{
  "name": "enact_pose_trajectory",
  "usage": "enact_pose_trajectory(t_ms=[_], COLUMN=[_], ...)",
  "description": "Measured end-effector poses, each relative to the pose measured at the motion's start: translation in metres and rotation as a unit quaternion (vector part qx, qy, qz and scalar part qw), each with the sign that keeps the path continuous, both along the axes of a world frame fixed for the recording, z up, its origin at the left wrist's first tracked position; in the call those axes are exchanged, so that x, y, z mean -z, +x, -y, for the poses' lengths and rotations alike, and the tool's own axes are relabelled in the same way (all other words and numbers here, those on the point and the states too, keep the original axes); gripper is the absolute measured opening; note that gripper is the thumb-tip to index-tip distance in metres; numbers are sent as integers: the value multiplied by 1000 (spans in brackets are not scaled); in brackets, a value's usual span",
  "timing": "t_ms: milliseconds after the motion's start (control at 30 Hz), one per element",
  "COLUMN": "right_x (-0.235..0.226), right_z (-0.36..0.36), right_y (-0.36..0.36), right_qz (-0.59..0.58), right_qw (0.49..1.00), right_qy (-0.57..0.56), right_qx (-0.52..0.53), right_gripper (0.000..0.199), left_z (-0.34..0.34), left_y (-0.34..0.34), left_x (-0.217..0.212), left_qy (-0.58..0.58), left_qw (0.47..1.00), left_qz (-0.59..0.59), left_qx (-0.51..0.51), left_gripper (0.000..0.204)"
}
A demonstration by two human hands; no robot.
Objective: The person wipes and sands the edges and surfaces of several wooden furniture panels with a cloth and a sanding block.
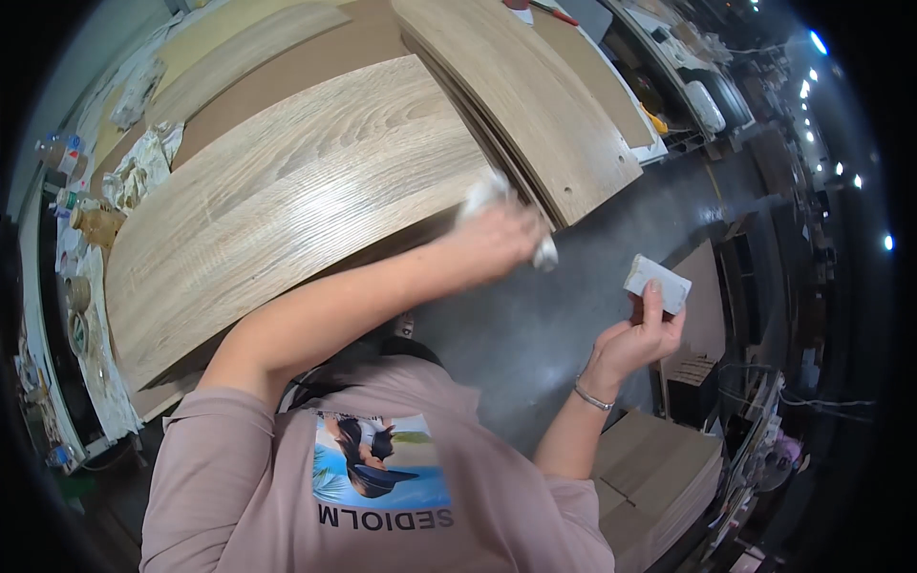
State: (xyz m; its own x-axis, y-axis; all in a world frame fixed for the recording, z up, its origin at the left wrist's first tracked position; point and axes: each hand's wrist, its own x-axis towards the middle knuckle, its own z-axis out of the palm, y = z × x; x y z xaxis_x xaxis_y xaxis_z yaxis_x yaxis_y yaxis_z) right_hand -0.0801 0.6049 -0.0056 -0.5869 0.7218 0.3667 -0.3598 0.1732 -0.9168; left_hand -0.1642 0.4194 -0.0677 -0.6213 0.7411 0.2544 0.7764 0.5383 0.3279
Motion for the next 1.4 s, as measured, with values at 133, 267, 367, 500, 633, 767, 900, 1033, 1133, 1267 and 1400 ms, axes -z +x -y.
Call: enact_pose_trajectory(t_ms=[133, 267, 367, 500, 633, 767, 900, 1033, 1133, 1267, 1400], right_x=[0, 4, 5, 9, 20, 21, 29, 43, 46, 47, 49], right_z=[5, 61, 108, 149, 192, 243, 283, 307, 304, 300, 305], right_y=[-40, -71, -84, -98, -106, -88, -75, -69, -68, -70, -66], right_qz=[-30, -30, -34, -12, 5, 18, 13, 89, 115, 114, 96], right_qw=[998, 979, 963, 934, 909, 876, 838, 800, 792, 805, 816], right_qy=[-2, -58, -59, -52, -21, -29, -55, -72, -108, -115, -97], right_qx=[-53, -191, -262, -354, -417, -482, -543, -589, -590, -570, -562], right_gripper=[19, 21, 21, 18, 16, 17, 21, 20, 19, 18, 20], left_z=[22, 95, 171, 271, 377, 378, 335, 393, 456, 411, 435], left_y=[56, 69, 116, 239, 378, 375, 293, 285, 308, 242, 170], left_x=[-35, -70, -44, -34, -21, -51, -65, -58, -66, -70, -36], left_qy=[223, 157, 12, 13, 211, 202, 109, 180, 131, 118, 26], left_qw=[955, 980, 965, 873, 648, 552, 789, 776, 697, 861, 903], left_qz=[190, -82, -63, -12, 4, -174, -130, -8, -75, -97, -50], left_qx=[37, -95, -254, -487, -732, -790, -591, -605, -701, -485, -425], left_gripper=[68, 55, 57, 61, 50, 52, 40, 34, 44, 46, 46])
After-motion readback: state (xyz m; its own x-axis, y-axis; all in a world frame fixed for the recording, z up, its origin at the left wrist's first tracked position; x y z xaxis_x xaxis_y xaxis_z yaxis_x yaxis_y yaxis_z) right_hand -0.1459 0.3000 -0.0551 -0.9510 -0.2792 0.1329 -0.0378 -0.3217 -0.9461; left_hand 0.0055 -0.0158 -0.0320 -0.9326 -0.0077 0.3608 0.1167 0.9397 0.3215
